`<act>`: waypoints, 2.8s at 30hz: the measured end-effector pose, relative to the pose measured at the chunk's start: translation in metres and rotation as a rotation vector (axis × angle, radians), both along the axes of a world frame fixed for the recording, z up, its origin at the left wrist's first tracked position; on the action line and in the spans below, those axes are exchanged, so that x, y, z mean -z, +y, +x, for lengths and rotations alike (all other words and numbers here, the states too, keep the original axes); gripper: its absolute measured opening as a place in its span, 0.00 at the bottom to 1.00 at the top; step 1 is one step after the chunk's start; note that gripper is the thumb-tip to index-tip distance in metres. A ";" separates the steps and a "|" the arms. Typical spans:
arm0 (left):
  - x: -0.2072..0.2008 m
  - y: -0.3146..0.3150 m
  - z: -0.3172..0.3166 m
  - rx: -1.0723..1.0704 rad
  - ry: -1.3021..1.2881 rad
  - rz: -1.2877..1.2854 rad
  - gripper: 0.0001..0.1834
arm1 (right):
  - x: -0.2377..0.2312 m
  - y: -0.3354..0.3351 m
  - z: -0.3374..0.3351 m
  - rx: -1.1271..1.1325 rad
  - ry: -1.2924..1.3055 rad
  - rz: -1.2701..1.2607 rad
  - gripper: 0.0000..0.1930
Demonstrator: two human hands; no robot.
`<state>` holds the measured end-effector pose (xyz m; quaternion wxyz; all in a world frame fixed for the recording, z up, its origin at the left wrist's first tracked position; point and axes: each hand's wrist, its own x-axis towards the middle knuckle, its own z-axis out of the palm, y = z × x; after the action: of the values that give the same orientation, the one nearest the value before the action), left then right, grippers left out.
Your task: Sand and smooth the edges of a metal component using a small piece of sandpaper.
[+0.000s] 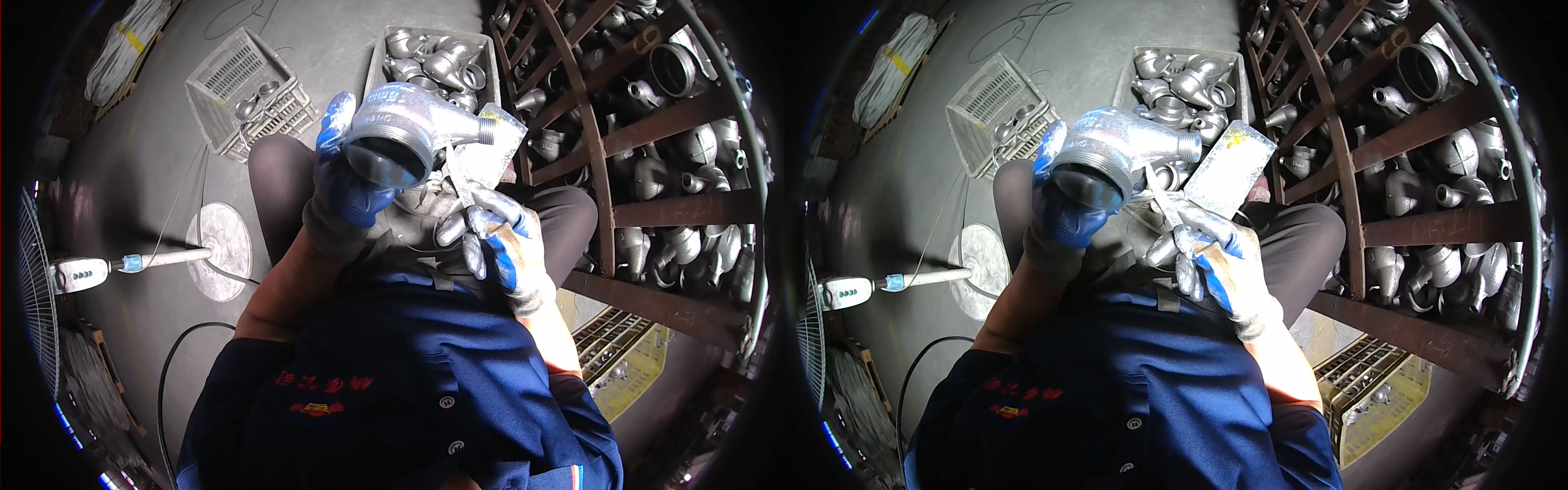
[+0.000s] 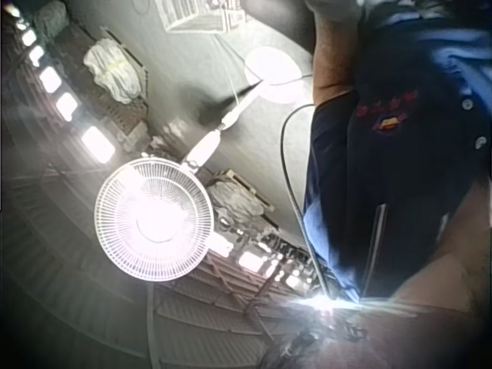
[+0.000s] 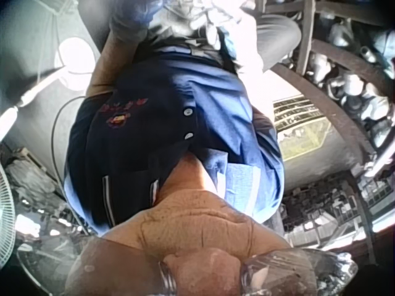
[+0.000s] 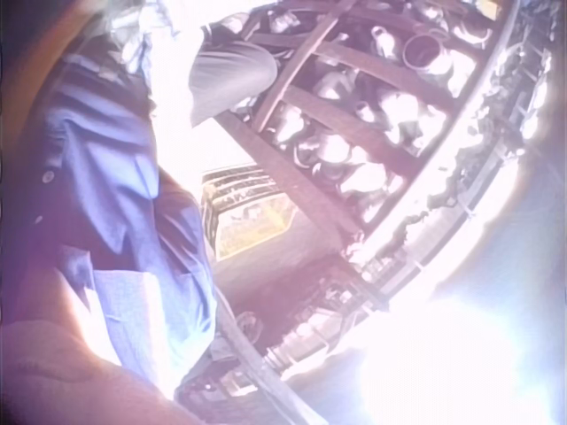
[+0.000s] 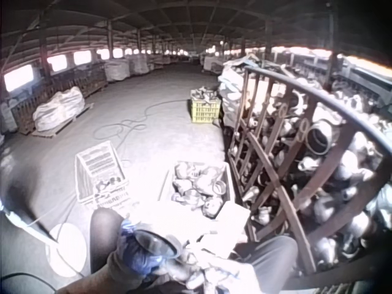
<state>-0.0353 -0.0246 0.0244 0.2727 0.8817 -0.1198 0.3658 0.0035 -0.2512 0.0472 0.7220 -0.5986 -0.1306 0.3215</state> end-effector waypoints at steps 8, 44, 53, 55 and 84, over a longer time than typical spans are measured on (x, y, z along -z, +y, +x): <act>0.002 0.005 0.005 -0.080 -0.140 0.197 0.14 | -0.009 -0.006 -0.002 0.025 0.035 0.002 0.19; 0.001 -0.006 0.008 0.450 0.220 -1.453 0.46 | -0.018 -0.010 0.005 0.032 -0.910 -0.442 0.17; 0.012 0.001 0.002 -0.064 -0.010 0.083 0.18 | -0.025 -0.006 -0.001 -0.043 -0.045 -0.099 0.19; 0.013 -0.001 0.003 -0.104 -0.022 0.128 0.17 | -0.022 -0.004 -0.003 -0.064 -0.019 -0.086 0.19; 0.010 -0.008 0.015 -0.006 0.007 0.077 0.29 | -0.013 -0.003 0.005 0.227 -0.209 0.144 0.22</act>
<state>-0.0205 -0.0329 0.0149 0.2379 0.8932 -0.1300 0.3588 0.0081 -0.2540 0.0601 0.7773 -0.5862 -0.1593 0.1637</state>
